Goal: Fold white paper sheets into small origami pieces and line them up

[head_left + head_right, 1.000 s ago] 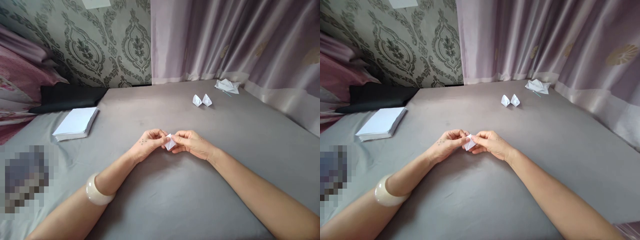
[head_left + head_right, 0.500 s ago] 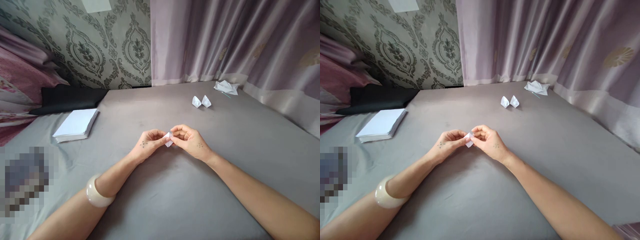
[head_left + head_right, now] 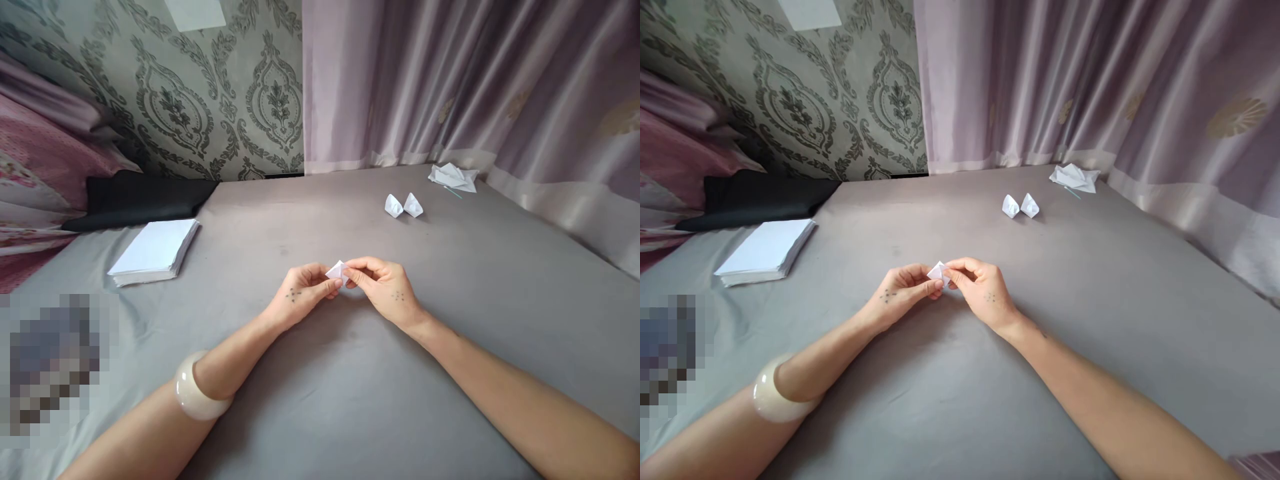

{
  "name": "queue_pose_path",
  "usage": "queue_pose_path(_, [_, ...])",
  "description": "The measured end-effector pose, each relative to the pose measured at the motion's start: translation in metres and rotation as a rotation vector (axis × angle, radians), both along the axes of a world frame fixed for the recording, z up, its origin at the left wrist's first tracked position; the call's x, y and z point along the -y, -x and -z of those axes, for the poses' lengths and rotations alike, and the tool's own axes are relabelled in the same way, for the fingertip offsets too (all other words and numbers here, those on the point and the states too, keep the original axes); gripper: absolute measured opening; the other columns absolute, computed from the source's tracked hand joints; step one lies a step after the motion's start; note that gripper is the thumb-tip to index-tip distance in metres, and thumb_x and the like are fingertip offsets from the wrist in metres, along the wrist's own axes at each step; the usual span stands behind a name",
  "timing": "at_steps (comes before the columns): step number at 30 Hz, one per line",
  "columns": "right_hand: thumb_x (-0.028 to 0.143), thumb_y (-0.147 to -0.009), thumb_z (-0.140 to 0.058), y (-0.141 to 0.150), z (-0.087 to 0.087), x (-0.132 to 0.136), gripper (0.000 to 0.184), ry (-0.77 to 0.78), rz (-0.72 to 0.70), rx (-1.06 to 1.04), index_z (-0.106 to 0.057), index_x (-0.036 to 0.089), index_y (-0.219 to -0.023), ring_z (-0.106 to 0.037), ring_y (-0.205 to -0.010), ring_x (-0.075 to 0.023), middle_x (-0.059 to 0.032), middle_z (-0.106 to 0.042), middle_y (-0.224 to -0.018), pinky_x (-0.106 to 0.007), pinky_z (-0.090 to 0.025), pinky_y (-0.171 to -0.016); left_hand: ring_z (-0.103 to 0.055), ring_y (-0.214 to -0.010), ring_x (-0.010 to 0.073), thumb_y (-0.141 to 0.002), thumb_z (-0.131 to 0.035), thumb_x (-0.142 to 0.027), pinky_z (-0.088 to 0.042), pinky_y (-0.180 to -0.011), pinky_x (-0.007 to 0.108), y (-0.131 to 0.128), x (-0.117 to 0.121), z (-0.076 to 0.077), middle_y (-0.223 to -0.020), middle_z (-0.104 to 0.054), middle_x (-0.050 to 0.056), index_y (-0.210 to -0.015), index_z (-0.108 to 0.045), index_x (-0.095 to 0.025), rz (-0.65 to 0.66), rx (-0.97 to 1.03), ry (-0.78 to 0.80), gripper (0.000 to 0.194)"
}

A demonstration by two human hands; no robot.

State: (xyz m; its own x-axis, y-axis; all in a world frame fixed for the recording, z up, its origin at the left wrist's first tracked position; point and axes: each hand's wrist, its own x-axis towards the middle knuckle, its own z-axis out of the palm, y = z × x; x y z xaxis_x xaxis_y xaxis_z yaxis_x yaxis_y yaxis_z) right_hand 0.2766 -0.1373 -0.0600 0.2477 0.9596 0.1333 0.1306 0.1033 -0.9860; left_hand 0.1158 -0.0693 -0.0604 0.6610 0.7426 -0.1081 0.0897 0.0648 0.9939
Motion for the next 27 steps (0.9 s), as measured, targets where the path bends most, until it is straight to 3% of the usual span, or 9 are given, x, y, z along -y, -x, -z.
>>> queue_pose_path(5, [0.038, -0.077, -0.070, -0.001, 0.001, 0.000, 0.017, -0.022, -0.036, 0.017, -0.071, 0.025, -0.087, -0.065, -0.083, -0.0174, -0.0010, -0.070, -0.088, -0.034, -0.051, -0.082, -0.059, -0.074, 0.0148, -0.077, -0.070, -0.037, -0.043, -0.068, 0.024, 0.002, 0.001, 0.004, -0.078, -0.069, 0.003, -0.084, -0.071, -0.017, -0.088, -0.027, -0.133, 0.021])
queue_pose_path(9, [0.041, -0.074, -0.072, -0.001, -0.005, 0.000, 0.018, 0.016, -0.047, 0.031, -0.071, 0.024, -0.077, -0.064, -0.076, -0.0178, -0.0011, -0.070, -0.077, -0.033, -0.051, -0.075, -0.060, -0.073, 0.0154, -0.079, -0.068, -0.036, -0.044, -0.067, 0.024, 0.002, 0.003, 0.005, -0.075, -0.069, 0.003, -0.083, -0.071, -0.018, -0.119, -0.051, -0.227, 0.018])
queue_pose_path(17, [0.044, -0.078, -0.066, -0.002, -0.006, 0.000, 0.026, 0.145, -0.075, -0.017, -0.072, 0.020, -0.086, -0.061, -0.066, -0.0141, -0.0013, -0.068, -0.072, -0.030, -0.051, -0.068, -0.056, -0.061, 0.0104, -0.083, -0.063, -0.042, -0.045, -0.061, 0.023, -0.002, 0.005, 0.000, -0.070, -0.063, 0.001, -0.083, -0.060, -0.014, -0.017, 0.038, -0.109, 0.027])
queue_pose_path(20, [0.043, -0.078, -0.066, -0.001, -0.005, 0.000, 0.025, 0.128, -0.046, -0.050, -0.071, 0.021, -0.090, -0.062, -0.068, -0.0138, -0.0023, -0.070, -0.082, -0.030, -0.052, -0.069, -0.053, -0.056, 0.0089, -0.081, -0.064, -0.043, -0.044, -0.055, 0.022, -0.002, 0.003, 0.000, -0.065, -0.061, 0.000, -0.081, -0.059, -0.014, 0.003, 0.023, -0.085, 0.029])
queue_pose_path(27, [0.039, -0.080, -0.065, -0.002, -0.006, 0.001, 0.019, 0.094, -0.090, 0.013, -0.071, 0.021, -0.081, -0.061, -0.072, -0.0147, -0.0018, -0.070, -0.079, -0.028, -0.049, -0.069, -0.057, -0.057, 0.0095, -0.081, -0.064, -0.046, -0.048, -0.057, 0.022, -0.001, 0.005, -0.001, -0.068, -0.062, 0.002, -0.081, -0.060, -0.013, 0.037, 0.008, 0.010, 0.034])
